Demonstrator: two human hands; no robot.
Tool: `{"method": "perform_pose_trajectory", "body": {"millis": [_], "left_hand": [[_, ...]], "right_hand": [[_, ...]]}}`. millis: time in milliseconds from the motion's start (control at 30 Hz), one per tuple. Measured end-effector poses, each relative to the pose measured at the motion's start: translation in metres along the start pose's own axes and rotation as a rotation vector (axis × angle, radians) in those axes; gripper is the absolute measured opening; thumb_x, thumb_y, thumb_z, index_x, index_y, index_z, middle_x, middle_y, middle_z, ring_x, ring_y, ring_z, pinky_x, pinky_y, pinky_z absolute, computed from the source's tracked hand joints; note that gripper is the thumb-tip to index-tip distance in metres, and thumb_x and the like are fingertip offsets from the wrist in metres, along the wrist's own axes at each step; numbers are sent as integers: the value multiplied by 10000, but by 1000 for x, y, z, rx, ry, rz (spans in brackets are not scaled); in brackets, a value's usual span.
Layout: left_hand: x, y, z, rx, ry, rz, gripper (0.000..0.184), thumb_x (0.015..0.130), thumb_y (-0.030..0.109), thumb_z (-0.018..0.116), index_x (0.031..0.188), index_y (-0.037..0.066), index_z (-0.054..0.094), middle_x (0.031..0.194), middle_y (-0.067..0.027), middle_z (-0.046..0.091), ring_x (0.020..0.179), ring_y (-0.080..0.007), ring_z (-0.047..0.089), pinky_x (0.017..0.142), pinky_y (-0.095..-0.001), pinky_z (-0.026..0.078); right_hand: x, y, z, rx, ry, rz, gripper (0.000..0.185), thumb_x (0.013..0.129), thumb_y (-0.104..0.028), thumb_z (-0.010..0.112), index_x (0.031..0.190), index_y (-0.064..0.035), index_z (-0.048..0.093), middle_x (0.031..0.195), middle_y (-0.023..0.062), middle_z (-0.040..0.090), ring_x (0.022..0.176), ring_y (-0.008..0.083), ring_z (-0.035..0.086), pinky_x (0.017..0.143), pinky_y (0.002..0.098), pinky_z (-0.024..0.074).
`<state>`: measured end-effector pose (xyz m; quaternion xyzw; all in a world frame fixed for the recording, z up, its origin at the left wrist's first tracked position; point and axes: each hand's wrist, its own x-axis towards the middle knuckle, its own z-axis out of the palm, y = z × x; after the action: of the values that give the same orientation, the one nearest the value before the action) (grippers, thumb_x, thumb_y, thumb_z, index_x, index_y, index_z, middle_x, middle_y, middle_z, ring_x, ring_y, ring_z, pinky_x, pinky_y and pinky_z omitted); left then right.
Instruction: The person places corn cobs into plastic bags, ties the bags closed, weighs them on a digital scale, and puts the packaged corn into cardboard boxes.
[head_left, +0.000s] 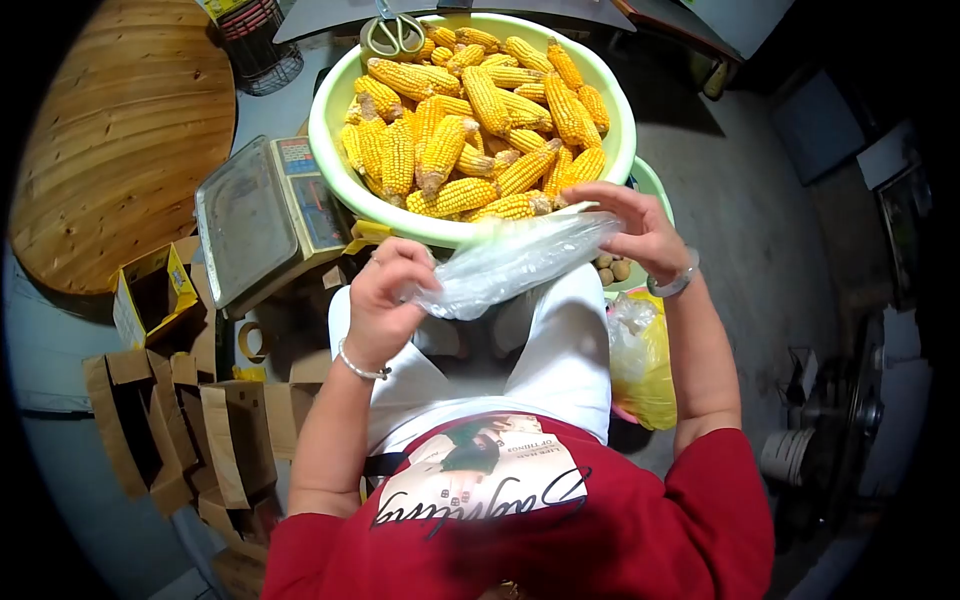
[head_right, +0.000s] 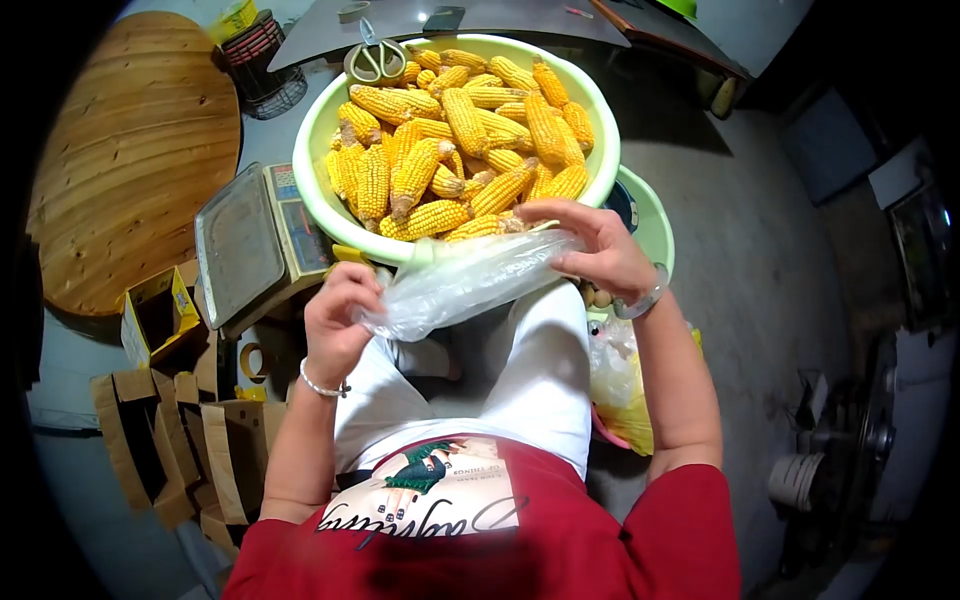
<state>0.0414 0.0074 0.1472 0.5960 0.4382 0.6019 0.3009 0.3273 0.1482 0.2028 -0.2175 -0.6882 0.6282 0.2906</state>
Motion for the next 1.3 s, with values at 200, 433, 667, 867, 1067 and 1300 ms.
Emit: {"method": "perform_pose_trajectory", "body": {"millis": [200,433,667,867,1067,1300], "left_hand": [[16,37,3,689,-227,783,201,556,-10,691,697,115,622,842,-25,583,751,-187,574,848,-408,461],[15,32,15,679,-203,1000,154,593,48,680,707,132,620,954,-31,566,827,-184,578,896,-396,453],[6,26,4,1000,-305,542,303,688,107,697,986,99,639,983,-38,621,820,-172,612,1000,-462,338],[14,52,-8,599,-172,350,512,704,199,747,1165,74,564,1160,-125,591,1047,-285,570,984,-511,340],[64,25,-18,836,133,285,450,729,100,677,1151,3,552,1184,-182,576,1067,-343,560,933,-383,420],[71,-36,-30,615,171,-227,214,833,92,600,1010,-27,600,853,-107,666,693,-196,627,629,-307,499]], "right_hand": [[24,-20,2,-4,-44,-119,582,769,-183,675,1284,7,481,1230,160,562,1174,238,518,1027,356,369],[53,8,54,-681,-267,-11,371,836,-181,643,1175,-41,587,1022,106,650,937,183,607,851,296,465],[71,4,43,-560,140,-126,104,814,-83,629,875,-8,667,749,130,656,657,174,641,602,275,479],[80,-7,48,-890,133,-684,113,750,4,655,851,-42,632,709,106,597,604,262,604,543,311,473],[79,-34,62,-868,58,-886,116,727,29,652,828,-21,626,703,101,600,601,254,611,528,320,482],[68,-32,68,-1207,-284,-928,227,690,-45,590,914,-46,627,686,59,582,647,227,604,696,366,502]]}}
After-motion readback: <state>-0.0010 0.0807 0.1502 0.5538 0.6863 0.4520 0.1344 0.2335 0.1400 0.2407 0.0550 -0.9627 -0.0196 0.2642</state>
